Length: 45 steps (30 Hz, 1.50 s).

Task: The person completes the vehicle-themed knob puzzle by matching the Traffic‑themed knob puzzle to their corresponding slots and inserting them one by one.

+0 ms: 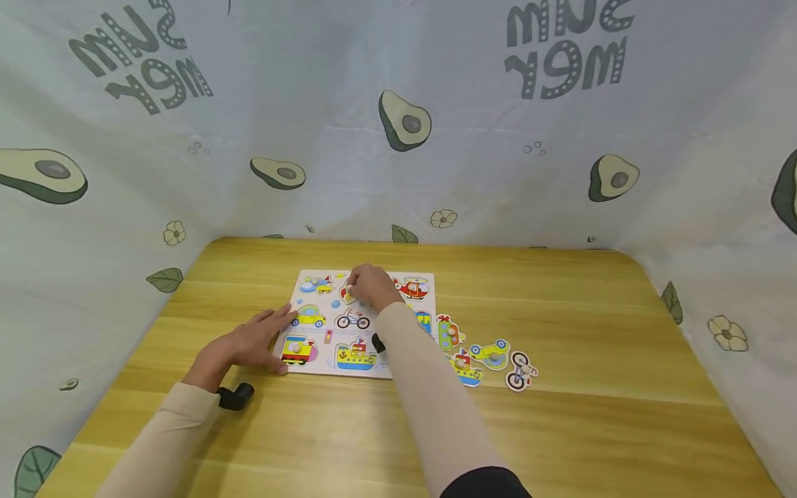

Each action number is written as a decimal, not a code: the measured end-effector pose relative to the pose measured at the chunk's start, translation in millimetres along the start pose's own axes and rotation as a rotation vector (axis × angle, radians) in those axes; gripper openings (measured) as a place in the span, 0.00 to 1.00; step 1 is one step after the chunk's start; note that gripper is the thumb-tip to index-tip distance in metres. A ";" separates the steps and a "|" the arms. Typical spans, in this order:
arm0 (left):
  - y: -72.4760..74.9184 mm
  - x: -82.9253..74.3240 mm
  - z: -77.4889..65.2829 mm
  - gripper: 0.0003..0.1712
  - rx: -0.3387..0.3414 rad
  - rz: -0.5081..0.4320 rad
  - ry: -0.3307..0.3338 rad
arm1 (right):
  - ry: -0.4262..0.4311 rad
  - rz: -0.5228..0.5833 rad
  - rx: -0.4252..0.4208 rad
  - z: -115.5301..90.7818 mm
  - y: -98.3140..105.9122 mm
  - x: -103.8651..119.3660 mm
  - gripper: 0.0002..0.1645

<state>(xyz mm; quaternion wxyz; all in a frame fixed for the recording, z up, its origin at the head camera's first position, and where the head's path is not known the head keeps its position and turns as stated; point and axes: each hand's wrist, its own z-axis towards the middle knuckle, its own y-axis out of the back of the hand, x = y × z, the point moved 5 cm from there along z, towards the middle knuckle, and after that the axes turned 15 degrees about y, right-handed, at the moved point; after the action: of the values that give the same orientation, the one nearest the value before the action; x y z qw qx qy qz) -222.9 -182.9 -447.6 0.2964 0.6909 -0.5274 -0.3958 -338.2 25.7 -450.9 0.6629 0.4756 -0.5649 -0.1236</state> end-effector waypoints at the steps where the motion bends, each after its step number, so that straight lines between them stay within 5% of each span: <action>1: 0.4 -0.8 0.3 0.62 0.000 0.000 -0.001 | 0.002 -0.006 -0.002 0.3 0.6 -0.8 0.03; 13: -0.6 -3.8 -0.2 0.62 -0.018 -0.001 -0.006 | 0.004 -0.020 0.004 1.2 4.3 -6.5 0.03; 19: -0.9 -5.5 5.7 0.63 -0.002 -0.016 -0.012 | 0.005 -0.078 0.094 -4.8 14.3 -1.6 0.15; 23: -1.0 -2.9 7.0 0.64 -0.002 0.007 -0.013 | 0.096 -0.092 0.162 -13.4 30.4 3.2 0.25; 28: 2.3 -4.7 7.2 0.64 -0.016 0.041 -0.039 | 0.180 -0.113 0.075 -28.0 66.3 -13.6 0.25; 36: 5.9 -2.8 0.9 0.64 -0.029 0.042 -0.036 | 0.312 -0.137 0.136 -91.9 113.1 -35.2 0.20; 45: 1.2 -3.1 -3.8 0.67 -0.029 0.082 -0.034 | 0.333 -0.202 0.029 -202.4 166.5 -52.7 0.17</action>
<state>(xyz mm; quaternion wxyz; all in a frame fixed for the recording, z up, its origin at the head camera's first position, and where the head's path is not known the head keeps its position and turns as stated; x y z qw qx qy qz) -220.6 -180.3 -443.9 0.3135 0.6574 -0.5544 -0.4027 -242.4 248.1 -337.6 0.7247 0.5530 -0.3986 -0.1009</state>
